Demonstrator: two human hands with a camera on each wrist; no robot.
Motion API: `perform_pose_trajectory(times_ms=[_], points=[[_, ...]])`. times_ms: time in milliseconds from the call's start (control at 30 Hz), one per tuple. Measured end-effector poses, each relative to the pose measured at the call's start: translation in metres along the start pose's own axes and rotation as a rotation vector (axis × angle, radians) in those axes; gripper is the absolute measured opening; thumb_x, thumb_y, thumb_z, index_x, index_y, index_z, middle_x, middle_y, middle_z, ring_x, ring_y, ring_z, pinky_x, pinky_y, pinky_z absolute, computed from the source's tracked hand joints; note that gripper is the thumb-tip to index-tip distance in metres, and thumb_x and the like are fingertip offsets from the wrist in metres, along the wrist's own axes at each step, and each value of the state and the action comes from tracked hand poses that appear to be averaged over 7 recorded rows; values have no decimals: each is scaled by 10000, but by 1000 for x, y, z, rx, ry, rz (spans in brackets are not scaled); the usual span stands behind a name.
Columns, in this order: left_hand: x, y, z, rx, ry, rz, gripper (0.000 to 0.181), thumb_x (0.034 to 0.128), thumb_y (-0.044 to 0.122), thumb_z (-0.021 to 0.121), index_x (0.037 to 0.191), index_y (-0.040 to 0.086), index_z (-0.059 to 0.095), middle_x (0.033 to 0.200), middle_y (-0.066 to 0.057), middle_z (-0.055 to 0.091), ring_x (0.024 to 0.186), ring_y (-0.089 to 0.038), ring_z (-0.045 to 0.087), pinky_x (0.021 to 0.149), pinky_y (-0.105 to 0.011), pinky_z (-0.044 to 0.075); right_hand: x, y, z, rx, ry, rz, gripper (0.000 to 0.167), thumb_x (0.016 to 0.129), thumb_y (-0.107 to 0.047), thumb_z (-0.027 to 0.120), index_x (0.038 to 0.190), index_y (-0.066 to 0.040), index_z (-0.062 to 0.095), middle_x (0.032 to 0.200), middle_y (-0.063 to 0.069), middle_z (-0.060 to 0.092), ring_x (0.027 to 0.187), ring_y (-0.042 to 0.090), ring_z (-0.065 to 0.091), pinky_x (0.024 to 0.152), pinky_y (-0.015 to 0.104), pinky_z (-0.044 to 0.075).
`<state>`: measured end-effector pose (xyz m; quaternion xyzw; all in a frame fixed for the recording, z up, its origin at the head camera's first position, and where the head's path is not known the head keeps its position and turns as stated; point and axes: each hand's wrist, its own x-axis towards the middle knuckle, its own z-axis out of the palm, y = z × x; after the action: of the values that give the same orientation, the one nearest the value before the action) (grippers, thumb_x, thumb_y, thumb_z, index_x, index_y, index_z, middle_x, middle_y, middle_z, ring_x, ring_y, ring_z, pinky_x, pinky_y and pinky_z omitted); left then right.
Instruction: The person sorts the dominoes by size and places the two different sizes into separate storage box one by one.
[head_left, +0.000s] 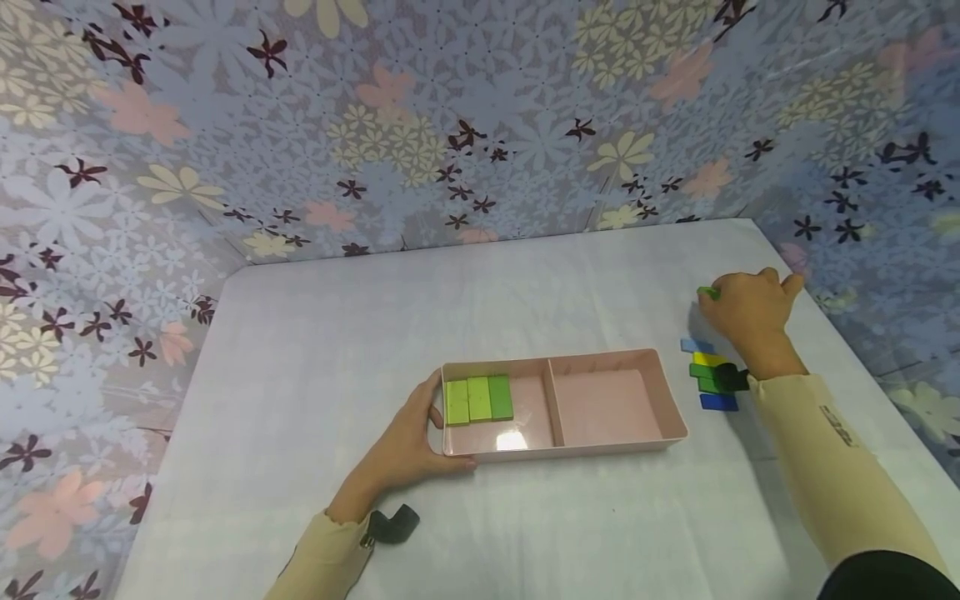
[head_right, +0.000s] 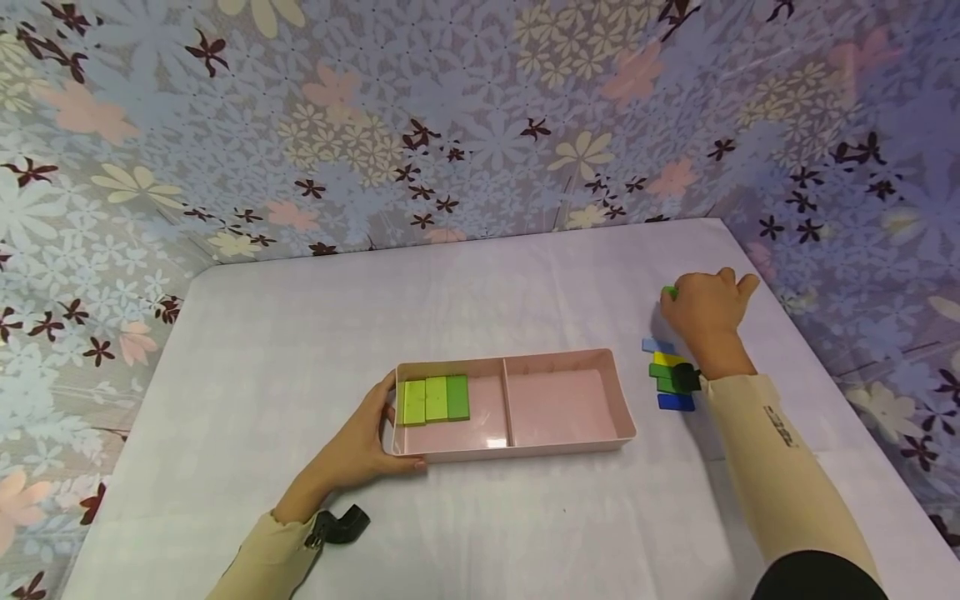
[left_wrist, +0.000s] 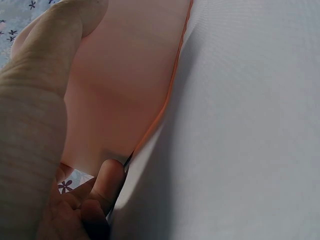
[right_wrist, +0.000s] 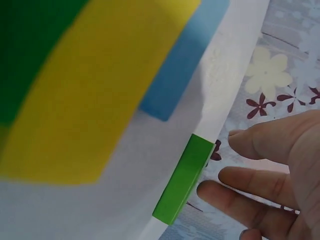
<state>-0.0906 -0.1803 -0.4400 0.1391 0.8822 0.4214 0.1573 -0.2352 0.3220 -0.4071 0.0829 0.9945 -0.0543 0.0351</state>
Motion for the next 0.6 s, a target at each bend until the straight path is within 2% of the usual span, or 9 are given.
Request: perform_pose_trajectory(times_ms=[167, 333, 433, 600], points=[[1, 0, 0, 1, -2, -2, 1349, 587, 615, 913, 1620, 333, 92, 1000, 51, 501, 858, -111, 485, 759, -285, 429, 2, 3, 1, 9, -4, 24, 410, 982, -350, 547, 973, 24, 716, 875, 305, 661, 1154, 612, 361, 1079, 771, -63], [1, 0, -1, 0, -4, 0, 1341, 592, 620, 908, 1620, 321, 101, 997, 51, 502, 856, -115, 483, 749, -285, 427, 4, 5, 0, 3, -26, 39, 443, 977, -379, 543, 976, 30, 712, 896, 316, 655, 1178, 619, 342, 1079, 772, -55], [1, 0, -1, 3, -8, -3, 1342, 596, 620, 906, 1624, 297, 106, 995, 51, 501, 843, -117, 475, 739, -280, 423, 5, 6, 1, -17, -32, 50, 460, 976, -398, 538, 1002, 31, 705, 954, 340, 643, 1172, 618, 337, 1077, 774, -22], [1, 0, -1, 10, -12, 0, 1346, 605, 622, 900, 1628, 259, 105, 1000, 55, 499, 821, -118, 465, 709, -273, 421, 7, 6, 2, -68, -56, 61, 514, 983, -444, 531, 1180, 7, 680, 1101, 367, 615, 1205, 614, 325, 1085, 765, -12]])
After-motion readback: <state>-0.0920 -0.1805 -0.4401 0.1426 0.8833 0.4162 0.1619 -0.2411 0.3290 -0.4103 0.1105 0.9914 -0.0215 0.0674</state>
